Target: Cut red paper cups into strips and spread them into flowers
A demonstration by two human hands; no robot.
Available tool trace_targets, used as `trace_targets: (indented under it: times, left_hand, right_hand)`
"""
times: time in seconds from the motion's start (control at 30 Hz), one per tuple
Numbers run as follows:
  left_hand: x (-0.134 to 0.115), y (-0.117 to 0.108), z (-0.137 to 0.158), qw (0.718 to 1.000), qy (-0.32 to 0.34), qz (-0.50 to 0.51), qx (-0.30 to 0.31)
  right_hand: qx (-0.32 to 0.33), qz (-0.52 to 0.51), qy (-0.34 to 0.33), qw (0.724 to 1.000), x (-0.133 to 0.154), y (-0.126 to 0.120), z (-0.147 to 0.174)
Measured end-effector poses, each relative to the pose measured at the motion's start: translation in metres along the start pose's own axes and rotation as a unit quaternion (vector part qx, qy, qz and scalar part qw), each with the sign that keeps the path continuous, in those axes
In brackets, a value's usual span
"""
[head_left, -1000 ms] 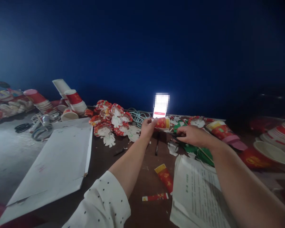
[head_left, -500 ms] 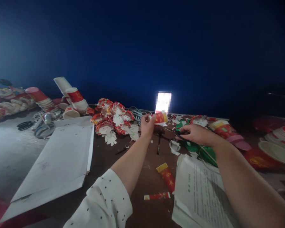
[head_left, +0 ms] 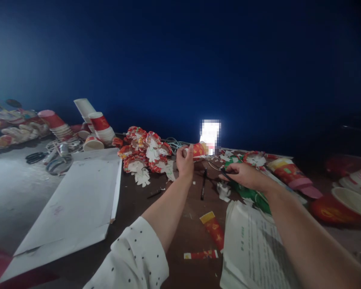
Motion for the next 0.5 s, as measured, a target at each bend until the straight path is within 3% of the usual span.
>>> trace_targets:
  times: [0.27, 0.5]
  left_hand:
    - [0.000, 0.002, 0.001, 0.999, 0.010, -0.032, -0.002]
    - [0.008, 0.009, -0.003, 0.999, 0.002, -0.015, 0.043]
  right_hand:
    - [-0.041, -0.141, 0.053, 0.988, -0.002, 0.019, -0.001]
    - [-0.075, -0.255, 0.041, 0.963, 0.005, 0.034, -0.002]
Point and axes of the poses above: each hand's wrist, its own z-axis away from the middle knuckle, its own y-axis out of the palm, x = y × z, the point moved 7 cm from there along -z, towards the middle knuckle
